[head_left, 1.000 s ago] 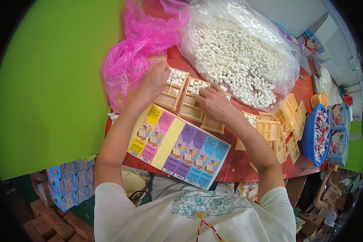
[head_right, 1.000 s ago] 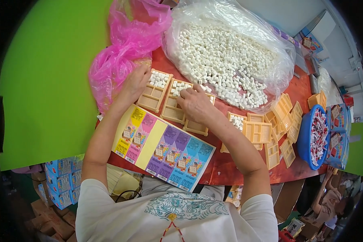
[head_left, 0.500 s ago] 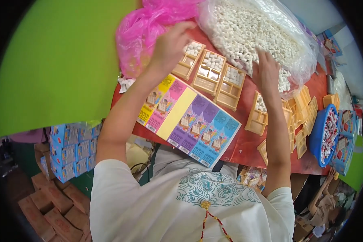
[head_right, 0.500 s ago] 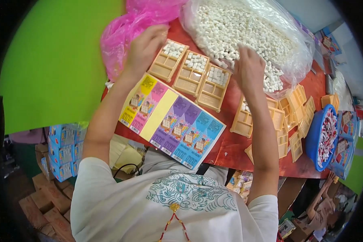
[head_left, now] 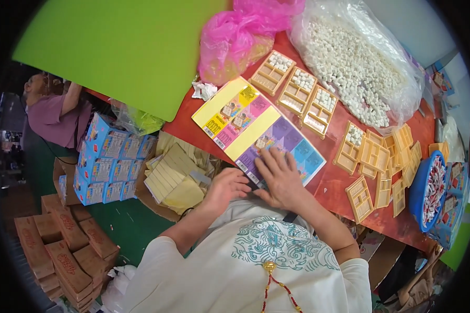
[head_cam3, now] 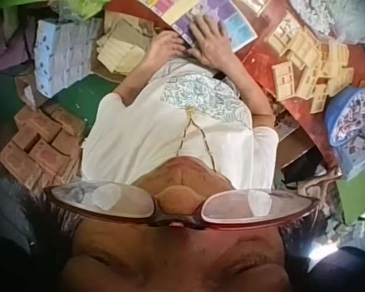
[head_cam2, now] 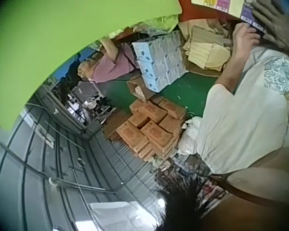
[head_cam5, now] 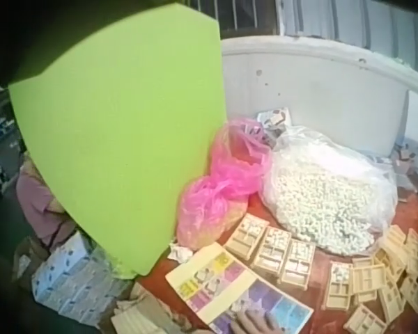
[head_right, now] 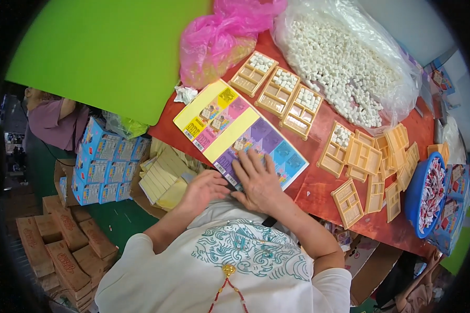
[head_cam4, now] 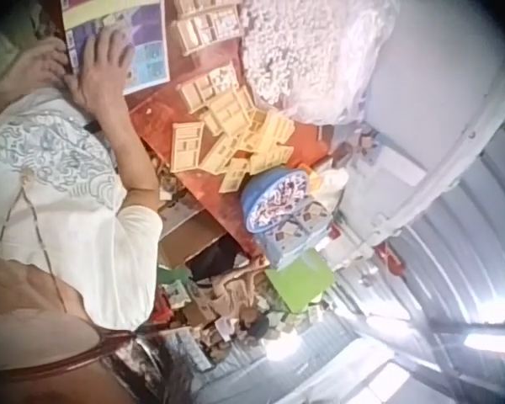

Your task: Packing small white items into plastic trays at a workbench.

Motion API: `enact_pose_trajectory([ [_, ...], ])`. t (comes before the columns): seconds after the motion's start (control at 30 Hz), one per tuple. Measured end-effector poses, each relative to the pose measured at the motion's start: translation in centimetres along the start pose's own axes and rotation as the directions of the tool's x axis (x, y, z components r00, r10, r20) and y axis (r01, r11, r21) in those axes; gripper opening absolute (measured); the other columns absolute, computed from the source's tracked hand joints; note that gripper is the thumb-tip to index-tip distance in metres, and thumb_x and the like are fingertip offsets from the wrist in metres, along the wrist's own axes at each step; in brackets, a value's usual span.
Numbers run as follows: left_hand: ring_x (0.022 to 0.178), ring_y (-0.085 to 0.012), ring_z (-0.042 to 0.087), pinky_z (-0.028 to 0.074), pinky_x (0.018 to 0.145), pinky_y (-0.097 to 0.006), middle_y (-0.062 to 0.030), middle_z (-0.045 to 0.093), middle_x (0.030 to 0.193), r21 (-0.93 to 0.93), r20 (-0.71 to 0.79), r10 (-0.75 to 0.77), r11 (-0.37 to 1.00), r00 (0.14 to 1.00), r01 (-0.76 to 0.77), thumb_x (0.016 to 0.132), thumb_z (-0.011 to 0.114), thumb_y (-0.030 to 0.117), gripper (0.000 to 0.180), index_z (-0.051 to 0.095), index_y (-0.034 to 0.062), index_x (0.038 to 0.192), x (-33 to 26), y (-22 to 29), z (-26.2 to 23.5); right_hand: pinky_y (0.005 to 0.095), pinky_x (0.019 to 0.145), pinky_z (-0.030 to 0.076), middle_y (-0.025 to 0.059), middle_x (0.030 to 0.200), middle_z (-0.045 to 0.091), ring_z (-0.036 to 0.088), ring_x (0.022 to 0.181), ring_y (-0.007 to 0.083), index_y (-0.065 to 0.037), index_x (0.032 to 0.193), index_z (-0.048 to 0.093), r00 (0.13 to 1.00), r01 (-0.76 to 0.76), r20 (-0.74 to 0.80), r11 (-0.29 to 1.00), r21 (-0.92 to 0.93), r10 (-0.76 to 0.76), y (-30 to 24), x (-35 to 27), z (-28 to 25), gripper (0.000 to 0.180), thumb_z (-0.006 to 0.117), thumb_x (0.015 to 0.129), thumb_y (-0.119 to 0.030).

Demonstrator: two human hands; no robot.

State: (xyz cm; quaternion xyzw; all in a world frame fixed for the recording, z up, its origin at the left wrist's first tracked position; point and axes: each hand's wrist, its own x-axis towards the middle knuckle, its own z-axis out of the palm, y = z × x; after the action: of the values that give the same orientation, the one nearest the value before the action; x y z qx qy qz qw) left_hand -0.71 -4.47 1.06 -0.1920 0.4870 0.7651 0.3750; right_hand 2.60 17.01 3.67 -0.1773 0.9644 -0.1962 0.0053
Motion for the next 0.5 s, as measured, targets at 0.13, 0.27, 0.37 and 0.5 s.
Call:
enact_pose_trajectory([
  [0.13,0.084,-0.0275,0.068,0.055,0.073,-0.038,-0.0143,0.068,0.092,-0.112,0.25,-0.15,0.977,0.957,0.182,0.095,0.05,0.035,0.038,0.057,0.0038,0.116,2.2,-3.1,-1.2,0.0571,0.107,0.026,0.0199,0.152,0.033,0.037,0.136,0.037,-0.001,0.134,0.049,0.997,0.081,-0.009,0.996,0.034,-0.081,-1.2,-1.8,1.5,0.076,0.07,0.075,-0.043],
  [0.27,0.073,-0.0264,0.067,0.055,0.063,-0.04,-0.0139,0.068,0.085,0.164,0.069,0.002,0.986,0.998,-0.013,0.093,0.054,0.032,0.034,0.064,0.0001,0.103,0.3,-2.7,0.4,0.0603,0.106,0.028,0.0206,0.146,0.039,0.034,0.138,0.0363,-0.004,0.141,0.042,0.984,0.158,0.06,0.979,0.131,-0.167,-1.5,-3.9,1.8,0.075,0.067,0.078,-0.037],
  [0.37,0.061,-0.0272,0.063,0.048,0.055,-0.041,-0.0144,0.065,0.078,0.758,0.572,0.649,-0.182,0.503,-0.627,0.092,0.057,0.022,0.024,0.065,0.0003,0.094,1.0,-3.0,-1.4,0.0543,0.103,0.033,0.0214,0.145,0.039,0.038,0.135,0.0368,-0.002,0.141,0.04,0.978,0.21,-0.052,0.951,0.228,-0.204,-1.8,-4.6,0.3,0.07,0.064,0.084,-0.036],
  [0.5,0.058,-0.0287,0.057,0.043,0.055,-0.041,-0.0154,0.061,0.075,0.79,0.269,0.724,0.212,0.635,-0.576,0.088,0.058,0.009,0.012,0.064,-0.0015,0.09,-3.8,1.9,0.4,0.0485,0.102,0.037,0.0211,0.143,0.042,0.044,0.129,0.0366,-0.002,0.139,0.043,0.942,0.286,-0.272,0.891,0.352,-0.195,-1.0,-4.9,-2.9,0.064,0.066,0.085,-0.026],
])
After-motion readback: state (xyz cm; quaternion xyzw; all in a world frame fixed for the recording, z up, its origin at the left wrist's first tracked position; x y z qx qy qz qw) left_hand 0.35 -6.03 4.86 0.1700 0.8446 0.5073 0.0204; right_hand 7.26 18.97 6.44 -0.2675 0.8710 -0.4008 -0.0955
